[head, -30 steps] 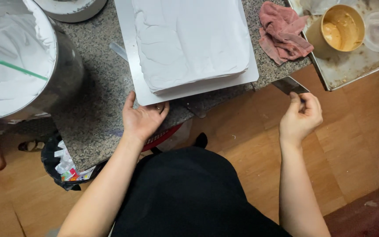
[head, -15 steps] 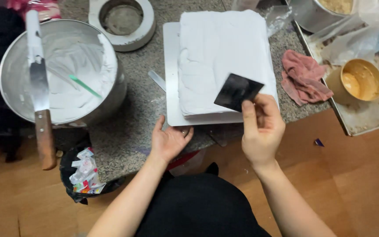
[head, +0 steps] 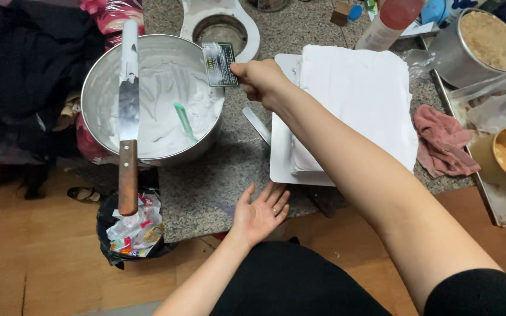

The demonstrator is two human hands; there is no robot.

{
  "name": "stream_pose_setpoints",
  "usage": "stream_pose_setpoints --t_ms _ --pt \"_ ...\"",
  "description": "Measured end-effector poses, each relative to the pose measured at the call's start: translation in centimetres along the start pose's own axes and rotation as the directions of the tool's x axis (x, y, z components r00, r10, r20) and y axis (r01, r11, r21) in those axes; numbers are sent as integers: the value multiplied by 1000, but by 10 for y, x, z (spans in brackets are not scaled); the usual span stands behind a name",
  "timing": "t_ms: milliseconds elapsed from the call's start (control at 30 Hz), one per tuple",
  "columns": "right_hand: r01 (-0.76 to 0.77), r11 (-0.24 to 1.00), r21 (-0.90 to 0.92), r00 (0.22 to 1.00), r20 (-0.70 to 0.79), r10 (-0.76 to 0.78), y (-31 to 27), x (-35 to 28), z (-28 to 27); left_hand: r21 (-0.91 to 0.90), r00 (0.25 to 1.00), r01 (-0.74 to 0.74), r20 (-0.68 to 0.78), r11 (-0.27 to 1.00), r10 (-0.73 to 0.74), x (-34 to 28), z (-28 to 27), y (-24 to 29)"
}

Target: The person applies and smooths white frosting on a rectangular cake using a spatula and a plastic card.

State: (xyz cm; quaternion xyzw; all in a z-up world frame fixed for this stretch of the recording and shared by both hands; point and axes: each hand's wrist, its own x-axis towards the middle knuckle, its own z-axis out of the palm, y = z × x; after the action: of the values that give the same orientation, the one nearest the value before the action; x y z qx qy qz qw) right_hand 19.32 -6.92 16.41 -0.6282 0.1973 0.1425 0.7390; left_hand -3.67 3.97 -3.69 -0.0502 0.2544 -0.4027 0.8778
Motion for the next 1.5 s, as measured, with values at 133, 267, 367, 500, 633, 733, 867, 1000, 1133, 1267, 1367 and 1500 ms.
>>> stream_pose_setpoints --t_ms 133,267,367,500,633,733,867,1000,1133,1267,1367,1500 --pt "-62 992 -112 997 -41 58 6 23 4 -29 997 19 75 999 -16 -2 -10 10" --pt "28 969 -245 996 -80 -49 8 34 -8 -47 994 20 105 999 -15 1 -14 17" --pt "186 904 -385 963 -109 -245 9 32 -21 -21 998 13 66 1000 -11 2 -10 15" --pt "451 699 -555 803 -90 -589 -8 1 -40 -21 998 20 59 1000 -19 14 -12 19" --pt "600 631 -491 695 -71 -716 -33 -70 -70 -13 997 45 70 999 -44 30 6 25" --pt "594 743 -308 740 -153 -655 -30 -115 -110 164 999 -46 -8 985 48 47 23 31" --pt "628 735 -256 646 -356 -676 -6 -178 -158 250 989 23 138 968 -59 77 31 47" --pt "633 720 -283 511 -546 -664 26 -237 -194 362 999 1 34 932 -14 81 44 44" --pt "562 755 -339 434 -656 -617 72 -267 -239 361 997 47 39 931 -66 75 36 30" --pt "450 822 -350 366 -768 -527 108 -284 -266 415 994 111 -61 903 -94 58 48 -4" --pt "435 826 -360 340 -783 -521 126 -288 -280 404 981 193 -94 894 -170 56 50 -20" --pt "465 757 -459 273 -739 -616 138 -294 -288 194 984 177 -36 965 -173 59 39 -17"
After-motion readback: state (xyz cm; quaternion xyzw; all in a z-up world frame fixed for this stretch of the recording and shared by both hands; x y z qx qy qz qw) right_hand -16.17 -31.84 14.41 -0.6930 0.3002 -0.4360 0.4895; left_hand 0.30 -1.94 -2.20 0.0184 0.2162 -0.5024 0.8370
